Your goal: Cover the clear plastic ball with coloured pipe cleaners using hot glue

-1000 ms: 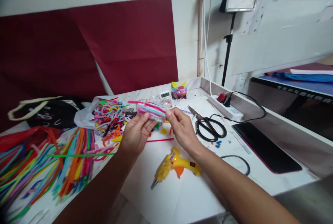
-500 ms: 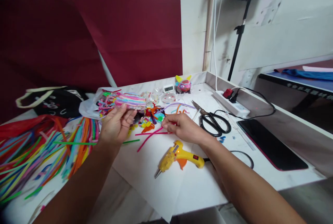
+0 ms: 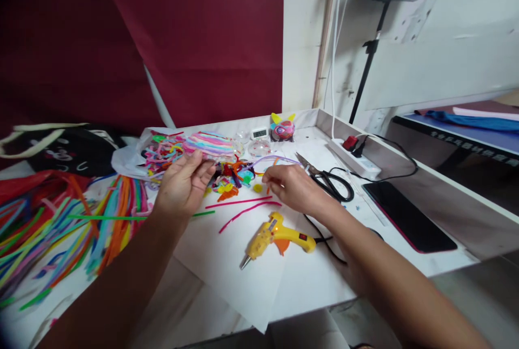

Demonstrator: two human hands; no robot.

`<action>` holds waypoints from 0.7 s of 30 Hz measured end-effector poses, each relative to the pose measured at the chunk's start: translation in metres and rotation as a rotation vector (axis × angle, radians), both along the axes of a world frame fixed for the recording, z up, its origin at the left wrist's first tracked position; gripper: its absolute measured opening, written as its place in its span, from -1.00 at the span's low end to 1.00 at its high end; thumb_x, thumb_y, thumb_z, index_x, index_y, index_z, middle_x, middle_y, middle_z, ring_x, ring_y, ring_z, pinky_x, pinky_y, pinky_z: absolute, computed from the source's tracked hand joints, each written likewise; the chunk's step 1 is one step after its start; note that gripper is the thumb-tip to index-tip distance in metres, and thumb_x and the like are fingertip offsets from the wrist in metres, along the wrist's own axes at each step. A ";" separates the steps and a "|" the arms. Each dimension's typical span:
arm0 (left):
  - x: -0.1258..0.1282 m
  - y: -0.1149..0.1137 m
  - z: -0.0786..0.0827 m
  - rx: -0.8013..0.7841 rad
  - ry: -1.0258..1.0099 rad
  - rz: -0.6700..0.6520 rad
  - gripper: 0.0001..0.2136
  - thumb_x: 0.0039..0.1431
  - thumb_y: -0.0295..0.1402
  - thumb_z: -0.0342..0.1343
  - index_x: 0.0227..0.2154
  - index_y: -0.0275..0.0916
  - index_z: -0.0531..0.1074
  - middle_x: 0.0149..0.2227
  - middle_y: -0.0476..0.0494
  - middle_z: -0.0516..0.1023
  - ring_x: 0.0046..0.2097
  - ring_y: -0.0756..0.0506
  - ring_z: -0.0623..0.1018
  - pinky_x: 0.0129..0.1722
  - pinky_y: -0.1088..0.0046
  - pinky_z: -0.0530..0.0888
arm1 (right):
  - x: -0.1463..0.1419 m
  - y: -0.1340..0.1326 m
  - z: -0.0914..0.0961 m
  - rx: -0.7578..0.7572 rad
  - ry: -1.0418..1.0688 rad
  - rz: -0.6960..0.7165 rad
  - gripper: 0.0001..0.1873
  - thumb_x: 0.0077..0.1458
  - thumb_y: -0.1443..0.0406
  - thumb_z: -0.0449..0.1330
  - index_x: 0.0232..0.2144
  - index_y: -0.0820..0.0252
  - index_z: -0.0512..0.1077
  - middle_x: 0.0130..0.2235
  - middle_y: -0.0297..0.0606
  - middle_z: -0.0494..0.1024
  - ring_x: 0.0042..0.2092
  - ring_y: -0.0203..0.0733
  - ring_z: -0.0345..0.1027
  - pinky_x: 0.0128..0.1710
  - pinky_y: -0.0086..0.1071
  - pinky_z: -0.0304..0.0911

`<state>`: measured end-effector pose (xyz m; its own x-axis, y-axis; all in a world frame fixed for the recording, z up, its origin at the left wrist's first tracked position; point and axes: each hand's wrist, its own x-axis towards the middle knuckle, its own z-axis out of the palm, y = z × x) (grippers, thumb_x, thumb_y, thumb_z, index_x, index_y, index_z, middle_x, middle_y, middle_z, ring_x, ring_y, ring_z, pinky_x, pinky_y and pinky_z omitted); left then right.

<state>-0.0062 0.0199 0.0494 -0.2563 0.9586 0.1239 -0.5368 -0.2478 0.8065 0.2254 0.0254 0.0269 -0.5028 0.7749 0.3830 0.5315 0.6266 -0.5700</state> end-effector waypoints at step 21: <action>0.013 -0.007 -0.009 -0.081 0.025 -0.114 -0.85 -0.04 -0.44 0.35 -0.42 -0.33 0.49 -0.43 -0.07 0.57 -0.41 0.03 0.57 -0.44 0.59 0.53 | 0.034 -0.055 -0.020 -0.526 -0.387 0.027 -0.85 0.10 0.32 0.13 -0.23 0.20 0.41 -0.35 -0.23 0.52 -0.36 -0.19 0.35 -0.41 -0.40 0.17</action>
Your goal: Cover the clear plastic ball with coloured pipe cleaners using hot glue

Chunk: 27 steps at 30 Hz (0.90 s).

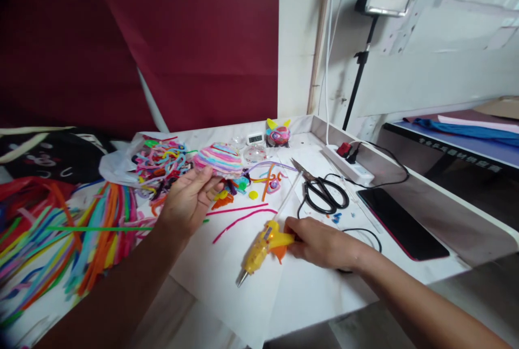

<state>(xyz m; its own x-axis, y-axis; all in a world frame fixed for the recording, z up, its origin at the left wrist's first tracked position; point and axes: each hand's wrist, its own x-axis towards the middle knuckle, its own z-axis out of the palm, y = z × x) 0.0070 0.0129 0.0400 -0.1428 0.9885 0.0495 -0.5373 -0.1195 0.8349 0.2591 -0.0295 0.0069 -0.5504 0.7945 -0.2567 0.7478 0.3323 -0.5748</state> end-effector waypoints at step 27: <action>0.004 -0.012 0.007 -0.003 -0.146 0.032 -0.85 -0.03 -0.45 0.34 -0.42 -0.32 0.46 -0.43 -0.02 0.53 -0.39 0.05 0.56 -0.33 0.53 0.57 | -0.052 -0.011 0.008 0.640 0.951 -0.601 -0.79 -0.10 0.24 0.36 -0.41 0.14 0.42 -0.43 -0.31 0.53 -0.43 -0.17 0.47 -0.46 -0.39 0.43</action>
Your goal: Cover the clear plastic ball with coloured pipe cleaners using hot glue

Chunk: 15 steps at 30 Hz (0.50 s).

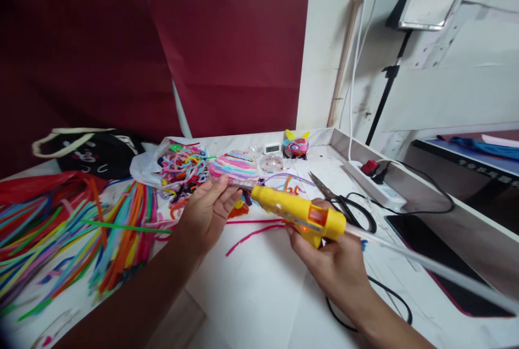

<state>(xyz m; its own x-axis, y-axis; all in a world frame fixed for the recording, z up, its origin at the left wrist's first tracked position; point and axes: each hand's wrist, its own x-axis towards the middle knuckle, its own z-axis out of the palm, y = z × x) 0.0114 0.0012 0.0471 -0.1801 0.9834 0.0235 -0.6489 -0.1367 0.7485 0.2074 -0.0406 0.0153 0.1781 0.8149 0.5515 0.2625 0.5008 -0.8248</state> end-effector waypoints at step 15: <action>0.014 -0.013 -0.007 0.050 0.053 -0.067 -0.85 0.04 -0.38 0.31 -0.35 -0.30 0.48 -0.31 -0.08 0.56 -0.25 -0.01 0.57 -0.18 0.46 0.54 | -0.007 -0.007 -0.038 0.111 -0.306 -0.053 -0.79 0.16 0.22 0.23 -0.14 0.04 0.38 -0.39 -0.31 0.57 -0.45 -0.17 0.46 -0.57 -0.38 0.30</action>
<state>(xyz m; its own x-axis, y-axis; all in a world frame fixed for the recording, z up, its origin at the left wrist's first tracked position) 0.0254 -0.0118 0.0400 -0.1113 0.9905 0.0809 -0.6179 -0.1328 0.7750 0.2002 -0.0471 -0.0230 0.0311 0.7410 0.6708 0.5176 0.5622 -0.6450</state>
